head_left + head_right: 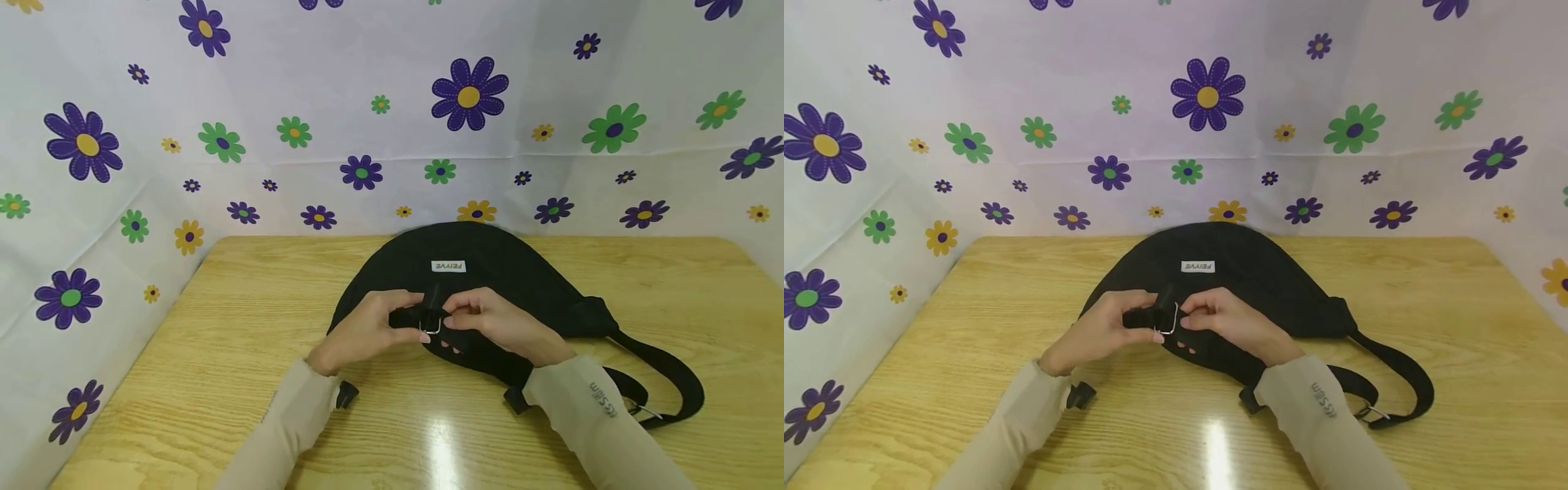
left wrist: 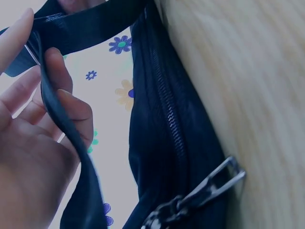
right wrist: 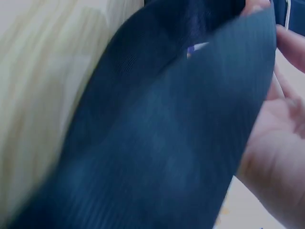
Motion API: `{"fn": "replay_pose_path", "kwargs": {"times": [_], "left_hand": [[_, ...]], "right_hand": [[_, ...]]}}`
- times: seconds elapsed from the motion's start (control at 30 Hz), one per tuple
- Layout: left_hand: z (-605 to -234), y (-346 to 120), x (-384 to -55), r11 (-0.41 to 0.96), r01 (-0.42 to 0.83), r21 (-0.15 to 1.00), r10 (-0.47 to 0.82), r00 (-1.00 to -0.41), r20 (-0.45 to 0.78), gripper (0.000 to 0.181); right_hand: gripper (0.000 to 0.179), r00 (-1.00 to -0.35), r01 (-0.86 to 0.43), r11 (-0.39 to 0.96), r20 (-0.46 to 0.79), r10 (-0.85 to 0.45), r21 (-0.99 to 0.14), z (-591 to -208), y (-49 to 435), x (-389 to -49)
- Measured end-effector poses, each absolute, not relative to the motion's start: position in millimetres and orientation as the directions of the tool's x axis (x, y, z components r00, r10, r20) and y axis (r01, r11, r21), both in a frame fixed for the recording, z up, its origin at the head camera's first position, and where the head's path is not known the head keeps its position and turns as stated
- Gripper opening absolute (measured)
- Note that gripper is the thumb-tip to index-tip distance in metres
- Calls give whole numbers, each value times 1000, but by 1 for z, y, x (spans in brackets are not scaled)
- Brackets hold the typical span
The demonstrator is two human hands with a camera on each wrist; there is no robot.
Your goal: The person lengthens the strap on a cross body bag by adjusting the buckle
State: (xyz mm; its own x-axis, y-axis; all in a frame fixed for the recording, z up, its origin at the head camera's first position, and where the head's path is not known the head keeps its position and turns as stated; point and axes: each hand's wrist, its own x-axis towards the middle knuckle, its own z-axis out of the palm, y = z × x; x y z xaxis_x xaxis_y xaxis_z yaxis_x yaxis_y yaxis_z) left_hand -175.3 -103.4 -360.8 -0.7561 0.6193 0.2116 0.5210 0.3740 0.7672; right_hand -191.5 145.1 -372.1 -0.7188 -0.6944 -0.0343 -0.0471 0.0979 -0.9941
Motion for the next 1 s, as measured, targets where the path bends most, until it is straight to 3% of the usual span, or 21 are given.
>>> {"fn": "replay_pose_path", "kwargs": {"times": [0.2, 0.47, 0.67, 0.87, 1.0], "left_hand": [[-358, -108, -178, 392, 547, 740, 599, -762, 246, 55], [-359, -107, -178, 374, 550, 746, 605, -755, 253, 53], [-364, -104, -178, 350, 572, 742, 624, -733, 271, 20], [-364, -101, -175, 335, 561, 757, 624, -734, 267, 25], [-364, -100, -175, 347, 554, 756, 619, -742, 259, 23]], "right_hand": [[21, -638, -26, 71, -38, -769, -997, -376, 161, -196], [16, -627, -64, 86, -27, -778, -994, -375, 166, -198], [14, -700, -112, 132, -17, -714, -985, -369, 151, -192], [11, -799, -70, 154, -38, -601, -986, -364, 136, -184], [8, -829, -34, 125, -42, -558, -992, -363, 133, -181]]}}
